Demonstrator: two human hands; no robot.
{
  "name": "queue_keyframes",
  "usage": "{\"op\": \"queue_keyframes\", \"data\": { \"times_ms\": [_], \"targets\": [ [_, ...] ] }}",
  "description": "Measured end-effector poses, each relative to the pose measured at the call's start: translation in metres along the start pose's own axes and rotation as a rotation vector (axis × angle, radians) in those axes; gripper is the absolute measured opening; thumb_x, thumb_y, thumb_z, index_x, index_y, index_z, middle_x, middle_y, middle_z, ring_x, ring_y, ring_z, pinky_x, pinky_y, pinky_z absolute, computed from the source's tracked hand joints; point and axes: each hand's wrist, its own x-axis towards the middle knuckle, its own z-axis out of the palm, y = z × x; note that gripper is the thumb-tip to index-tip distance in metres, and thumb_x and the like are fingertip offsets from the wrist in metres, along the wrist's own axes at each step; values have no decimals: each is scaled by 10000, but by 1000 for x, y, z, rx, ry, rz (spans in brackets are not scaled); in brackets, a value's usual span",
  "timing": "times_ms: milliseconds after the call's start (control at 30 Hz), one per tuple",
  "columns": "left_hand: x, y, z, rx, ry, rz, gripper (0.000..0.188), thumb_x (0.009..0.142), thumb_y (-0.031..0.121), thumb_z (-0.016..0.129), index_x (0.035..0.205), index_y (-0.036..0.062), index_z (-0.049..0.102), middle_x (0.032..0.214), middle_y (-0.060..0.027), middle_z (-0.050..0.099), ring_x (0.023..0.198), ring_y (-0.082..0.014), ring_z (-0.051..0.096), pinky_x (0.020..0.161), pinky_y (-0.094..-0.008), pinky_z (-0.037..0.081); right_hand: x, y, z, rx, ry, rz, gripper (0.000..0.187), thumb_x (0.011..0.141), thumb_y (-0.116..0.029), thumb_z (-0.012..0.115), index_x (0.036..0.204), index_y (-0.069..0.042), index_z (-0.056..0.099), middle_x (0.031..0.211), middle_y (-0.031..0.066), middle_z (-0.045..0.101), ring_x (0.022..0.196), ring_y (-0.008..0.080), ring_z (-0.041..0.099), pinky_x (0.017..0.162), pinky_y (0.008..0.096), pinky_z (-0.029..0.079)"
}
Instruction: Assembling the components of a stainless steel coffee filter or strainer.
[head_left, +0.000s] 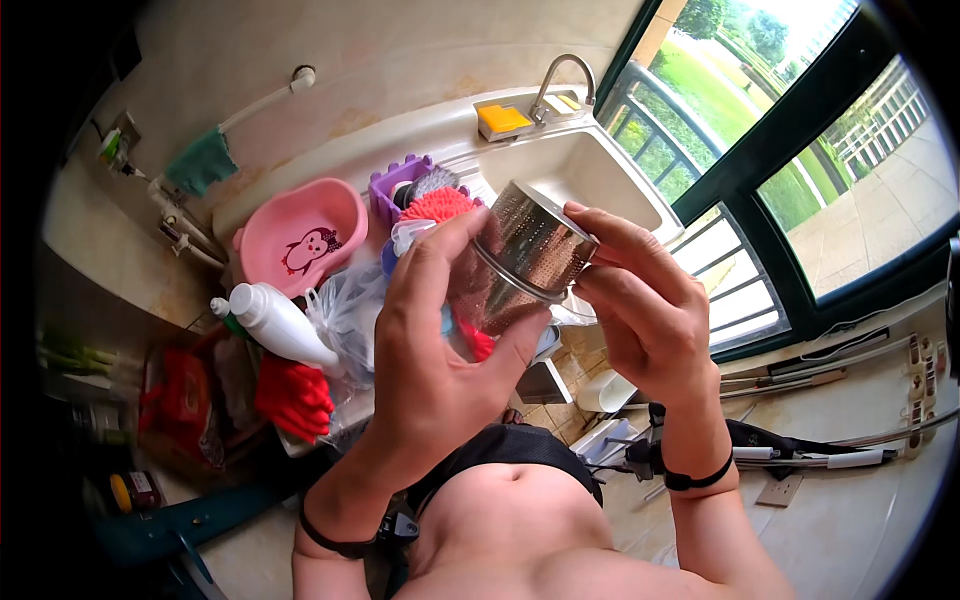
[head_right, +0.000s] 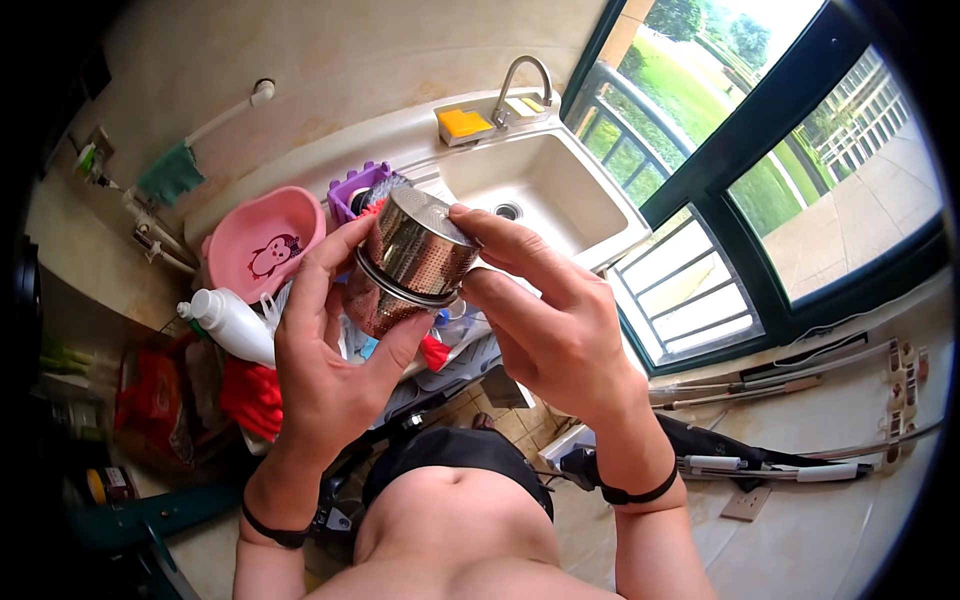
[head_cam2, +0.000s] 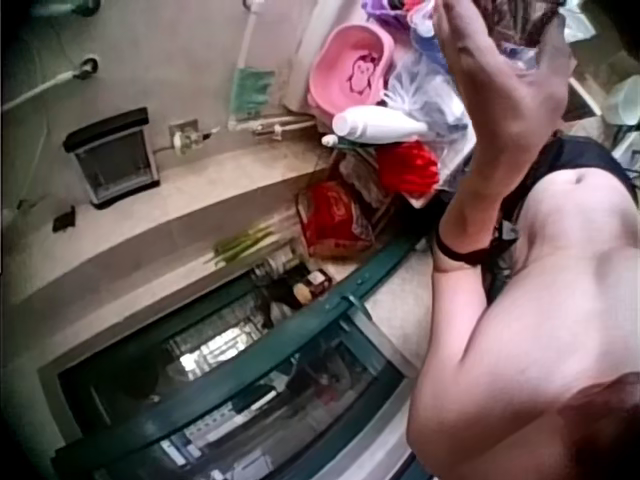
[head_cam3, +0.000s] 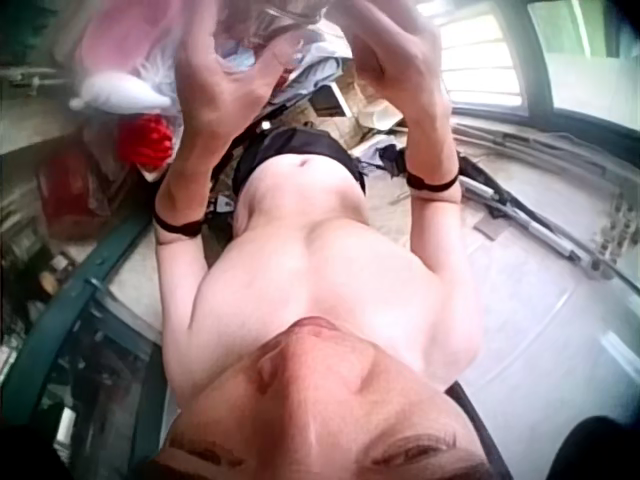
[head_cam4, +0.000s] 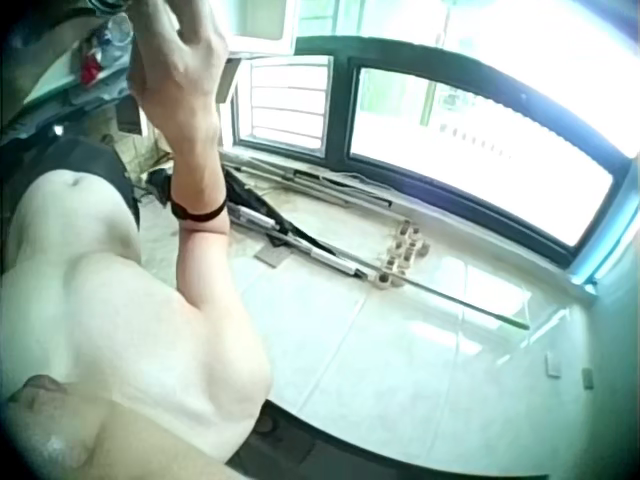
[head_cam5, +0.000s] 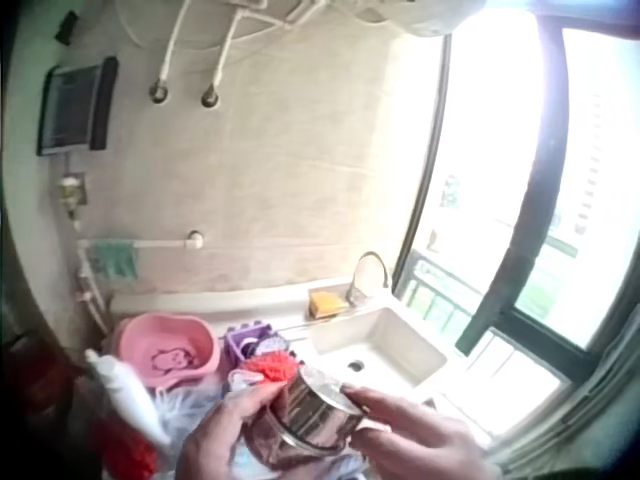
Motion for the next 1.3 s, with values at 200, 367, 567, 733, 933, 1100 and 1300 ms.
{"op": "queue_keyframes", "data": {
  "times_ms": [200, 367, 567, 733, 933, 1100, 1300],
  "targets": [
    [1, -3, 0, 39, 17, 74, 691, 820, 61, 881, 1429, -33, 567, 1256, -193, 682, 1123, -325, 694, 987, -412, 557, 3, -7, -4, -70, -37, -15, 214, 800, 88, 752, 985, -14, 712, 1381, 229, 677, 1095, 353, 768, 874, 405, 652],
    [1, -1, 0, 93, 51, 66, 695, 822, 135, 923, 1413, -31, 596, 1264, -197, 693, 1134, -330, 697, 989, -412, 560, 5, -11, -5, -85, -39, -9, 209, 793, 85, 749, 971, -5, 686, 1385, 230, 673, 1074, 349, 766, 875, 401, 647],
    [3, 0, 4, 73, 60, 67, 676, 842, 181, 931, 1396, -38, 612, 1244, -188, 700, 1129, -306, 702, 997, -413, 562, 2, -13, -7, -87, -47, 19, 223, 788, 68, 765, 983, -13, 691, 1375, 225, 680, 1005, 351, 767, 823, 410, 638],
    [0, 0, 11, -120, 43, 34, 786, 843, 136, 927, 1463, -24, 471, 1374, -215, 612, 1223, -298, 657, 1061, -415, 536, 6, -24, -6, -62, 12, 94, 123, 831, 115, 760, 890, 42, 680, 1275, 279, 732, 956, 336, 799, 811, 369, 632],
    [-5, -5, 18, -193, 65, 48, 797, 794, 31, 937, 1388, 6, 406, 1479, -279, 516, 1312, -344, 617, 1101, -442, 511, 3, -24, 2, -31, 105, 121, 119, 838, 133, 737, 885, 43, 676, 1285, 287, 733, 935, 319, 796, 833, 355, 620],
    [-5, -11, 15, 54, 49, 295, 616, 840, 25, 885, 1318, 33, 496, 1518, -349, 454, 1266, -449, 633, 1055, -505, 537, -1, -21, 8, -40, 131, 96, 183, 788, 105, 761, 906, -1, 671, 1286, 246, 727, 870, 314, 775, 738, 373, 626],
    [-5, 3, 5, 276, -23, 284, 340, 880, 59, 829, 1192, 40, 696, 1464, -310, 474, 1291, -482, 583, 977, -486, 569, -5, -25, 14, -14, 163, 102, 168, 788, 101, 761, 880, 23, 644, 1298, 268, 718, 861, 311, 773, 767, 372, 628]
  ]
}}
